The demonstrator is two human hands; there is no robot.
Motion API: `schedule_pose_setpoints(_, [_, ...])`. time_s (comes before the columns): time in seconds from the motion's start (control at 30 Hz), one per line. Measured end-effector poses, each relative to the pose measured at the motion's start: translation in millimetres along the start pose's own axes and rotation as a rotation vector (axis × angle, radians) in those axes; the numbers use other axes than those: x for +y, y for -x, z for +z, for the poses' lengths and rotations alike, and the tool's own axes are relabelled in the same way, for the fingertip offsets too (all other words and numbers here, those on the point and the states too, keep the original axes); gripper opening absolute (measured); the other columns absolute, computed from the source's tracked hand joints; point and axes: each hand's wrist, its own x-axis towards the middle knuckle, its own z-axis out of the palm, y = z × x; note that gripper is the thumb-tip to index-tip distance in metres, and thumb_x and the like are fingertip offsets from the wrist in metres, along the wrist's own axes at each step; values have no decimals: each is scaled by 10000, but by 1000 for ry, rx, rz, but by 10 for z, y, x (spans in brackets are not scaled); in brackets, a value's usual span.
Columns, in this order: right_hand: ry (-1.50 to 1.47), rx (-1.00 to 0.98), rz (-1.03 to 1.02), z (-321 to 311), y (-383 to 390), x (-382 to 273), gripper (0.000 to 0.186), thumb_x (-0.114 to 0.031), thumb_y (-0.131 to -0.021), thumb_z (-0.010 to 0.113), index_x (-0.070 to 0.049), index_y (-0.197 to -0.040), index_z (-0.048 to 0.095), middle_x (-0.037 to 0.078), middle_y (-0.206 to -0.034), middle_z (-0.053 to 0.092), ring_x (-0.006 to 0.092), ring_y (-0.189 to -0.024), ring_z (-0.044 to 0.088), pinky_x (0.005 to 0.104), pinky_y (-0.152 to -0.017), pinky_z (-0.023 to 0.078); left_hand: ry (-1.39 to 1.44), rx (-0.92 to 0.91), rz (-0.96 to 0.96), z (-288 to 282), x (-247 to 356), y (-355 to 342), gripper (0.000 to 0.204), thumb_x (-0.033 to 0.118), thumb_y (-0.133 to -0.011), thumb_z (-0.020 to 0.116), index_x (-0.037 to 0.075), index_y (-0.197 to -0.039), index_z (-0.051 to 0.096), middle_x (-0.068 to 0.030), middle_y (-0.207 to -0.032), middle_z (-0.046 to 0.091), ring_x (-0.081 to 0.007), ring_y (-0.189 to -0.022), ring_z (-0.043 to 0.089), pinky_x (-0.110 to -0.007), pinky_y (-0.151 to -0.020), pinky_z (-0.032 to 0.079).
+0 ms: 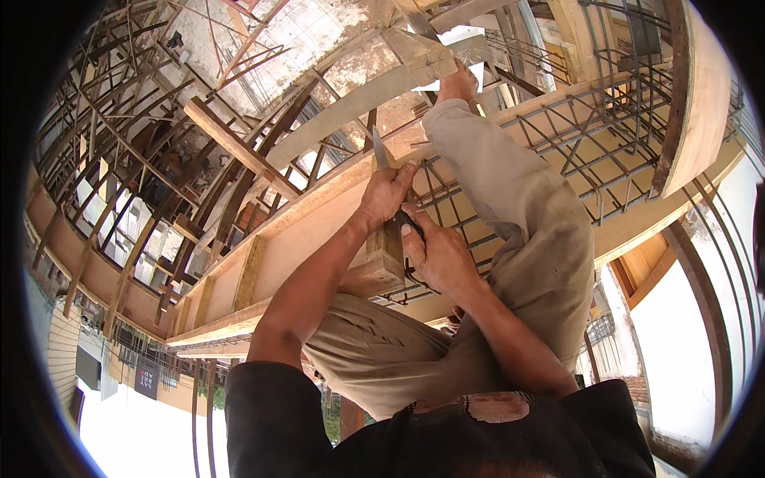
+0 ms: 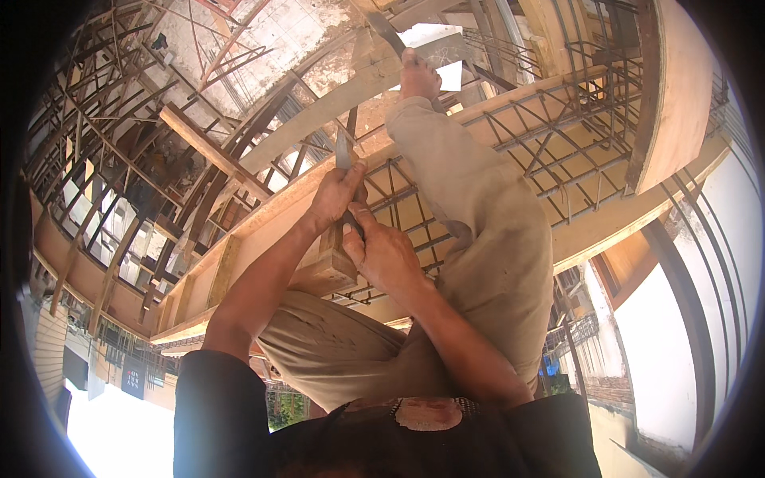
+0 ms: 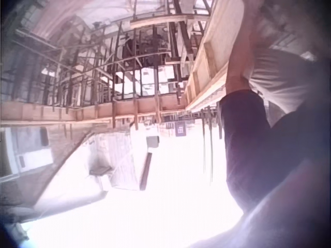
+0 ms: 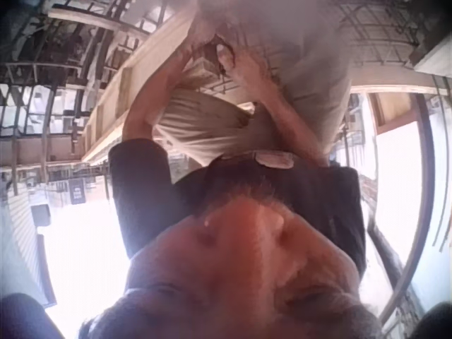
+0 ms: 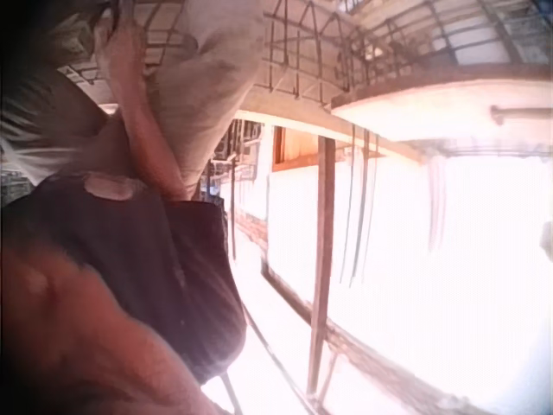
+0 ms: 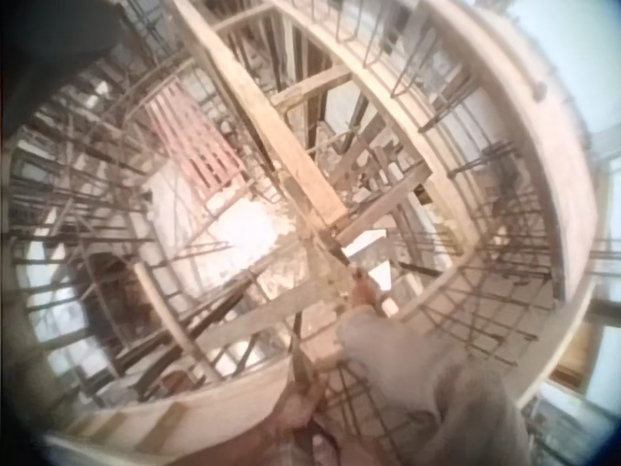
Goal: The person constructs wooden formwork at a construction site. They position a wooden block against steel reinforcement bars, hammer a nail into the wood, use a hand saw to cut a wooden plank, and move a bucket containing various tools.
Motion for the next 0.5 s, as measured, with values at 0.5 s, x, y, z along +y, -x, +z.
schedule_pose_setpoints(0.5, [-13,143,-353,279,-203,347,603,-413,-1009,509,21,-1416,411,297,-1148,613,448,-1011,634,515,-856,510,593,49,40,-99,-69,-212,573,529,-992,531,9,-753,574,-99,-597,544,-212,-532,549,-340,-538,455])
